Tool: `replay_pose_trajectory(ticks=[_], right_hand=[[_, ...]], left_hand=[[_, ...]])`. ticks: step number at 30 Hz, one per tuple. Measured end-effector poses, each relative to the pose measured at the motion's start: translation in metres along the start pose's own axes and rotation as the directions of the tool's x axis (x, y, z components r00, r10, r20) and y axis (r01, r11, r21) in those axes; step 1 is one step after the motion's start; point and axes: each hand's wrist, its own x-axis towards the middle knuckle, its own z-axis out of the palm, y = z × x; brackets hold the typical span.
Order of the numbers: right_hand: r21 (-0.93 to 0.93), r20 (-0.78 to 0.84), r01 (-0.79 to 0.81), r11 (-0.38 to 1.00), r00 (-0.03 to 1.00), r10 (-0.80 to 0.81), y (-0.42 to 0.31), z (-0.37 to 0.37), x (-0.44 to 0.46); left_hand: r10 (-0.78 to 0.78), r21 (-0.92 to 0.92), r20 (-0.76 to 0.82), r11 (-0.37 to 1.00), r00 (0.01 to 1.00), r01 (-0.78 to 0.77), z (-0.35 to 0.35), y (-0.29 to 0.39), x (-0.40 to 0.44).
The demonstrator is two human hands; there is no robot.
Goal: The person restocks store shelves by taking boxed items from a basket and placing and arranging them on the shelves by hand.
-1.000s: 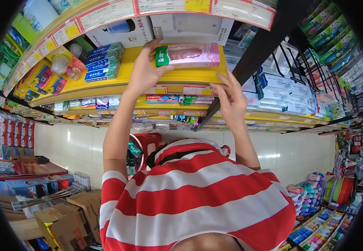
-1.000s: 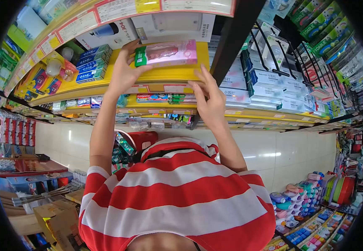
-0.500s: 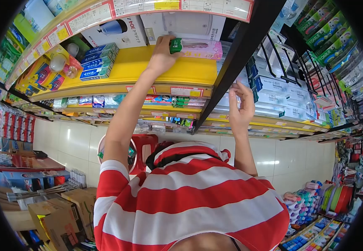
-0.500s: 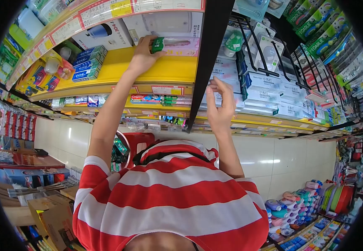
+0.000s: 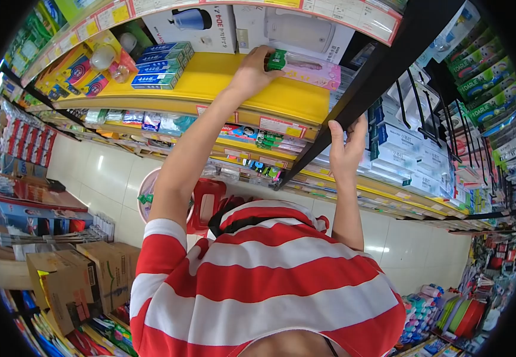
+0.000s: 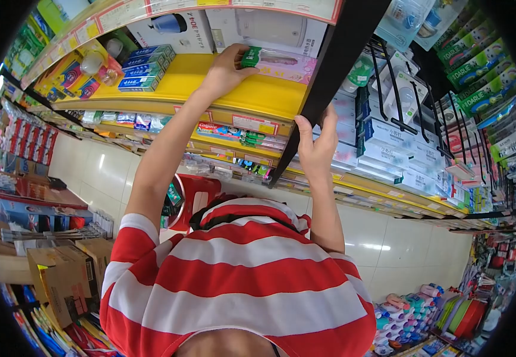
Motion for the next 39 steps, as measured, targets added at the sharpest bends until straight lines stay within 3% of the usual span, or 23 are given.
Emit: replay_pose_trajectory(ticks=[2, 5, 6, 8, 11, 12, 15, 18, 19, 21, 22, 23, 25, 27, 30, 34, 36, 39], right_hand=[[-0.002, -0.013, 0.015, 1.000, 1.000, -0.015, 0.002, 0.001, 0.000], [0.013, 0.006, -0.025, 1.000, 1.000, 0.025, 0.011, -0.002, 0.000], [0.032, -0.013, -0.030, 0.999, 0.999, 0.030, 0.010, 0.000, 0.000], [0.058, -0.028, 0.004, 0.998, 1.000, -0.002, 0.013, 0.001, 0.001], [0.073, -0.040, 0.041, 0.997, 0.998, -0.039, 0.015, 0.005, -0.001], [0.087, -0.039, 0.035, 0.996, 0.999, -0.032, 0.022, 0.004, -0.002], [0.041, -0.044, 0.071, 0.997, 0.997, -0.069, 0.028, 0.005, 0.000], [-0.029, -0.059, 0.093, 0.995, 0.994, -0.095, 0.025, 0.006, 0.001], [-0.038, -0.074, 0.079, 0.996, 0.994, -0.082, 0.022, 0.008, 0.000], [-0.076, -0.080, 0.082, 0.994, 0.993, -0.088, 0.021, 0.008, -0.001], [-0.111, -0.087, 0.069, 0.991, 0.993, -0.079, 0.017, 0.010, -0.001], [-0.119, -0.077, 0.067, 0.991, 0.994, -0.076, 0.018, 0.009, -0.003], [-0.134, -0.074, 0.070, 0.988, 0.994, -0.080, 0.025, 0.007, -0.001], [-0.147, -0.089, 0.083, 0.986, 0.991, -0.097, 0.025, 0.010, -0.002], [-0.180, -0.101, 0.128, 0.975, 0.984, -0.148, 0.034, 0.010, -0.001], [-0.204, -0.107, 0.128, 0.971, 0.983, -0.152, 0.019, 0.022, -0.003], [-0.208, -0.127, 0.121, 0.971, 0.981, -0.149, 0.015, 0.027, -0.004], [-0.228, -0.177, 0.095, 0.969, 0.975, -0.138, 0.013, 0.033, -0.005]], left_hand=[[0.001, -0.139, 0.014, 0.990, 1.000, 0.001, -0.001, -0.008, 0.000], [0.083, 0.175, -0.136, 0.983, 0.987, -0.058, -0.010, 0.014, -0.009], [0.145, 0.197, -0.207, 0.975, 0.968, -0.104, -0.018, 0.026, -0.017], [0.254, 0.263, -0.340, 0.950, 0.905, -0.168, -0.034, 0.050, -0.042], [0.345, 0.279, -0.586, 0.935, 0.734, -0.216, -0.052, 0.059, -0.099], [0.325, 0.270, -0.620, 0.943, 0.714, -0.195, -0.053, 0.056, -0.123], [0.197, 0.314, -0.653, 0.949, 0.732, 0.025, -0.049, 0.025, -0.196], [-0.129, 0.249, -0.694, 0.880, 0.708, 0.404, -0.039, -0.034, -0.281], [-0.221, 0.245, -0.718, 0.807, 0.660, 0.537, -0.036, -0.058, -0.315], [-0.494, 0.050, -0.777, 0.570, 0.390, 0.820, -0.029, -0.098, -0.379], [-0.503, 0.073, -0.805, 0.444, 0.316, 0.893, -0.031, -0.116, -0.413], [-0.500, 0.089, -0.832, 0.308, 0.241, 0.947, -0.035, -0.129, -0.442], [-0.673, -0.155, -0.732, 0.010, -0.108, 0.988, -0.051, -0.134, -0.476], [-0.571, -0.301, -0.734, -0.211, -0.367, 0.930, -0.061, -0.128, -0.490], [-0.517, -0.391, -0.689, -0.326, -0.509, 0.861, -0.080, -0.138, -0.530], [-0.519, -0.774, -0.432, -0.206, -0.737, 0.599, -0.091, -0.169, -0.589], [-0.579, -0.888, -0.289, -0.137, -0.762, 0.440, -0.096, -0.193, -0.608], [-0.700, -0.909, -0.265, -0.048, -0.664, 0.413, -0.112, -0.183, -0.582]])
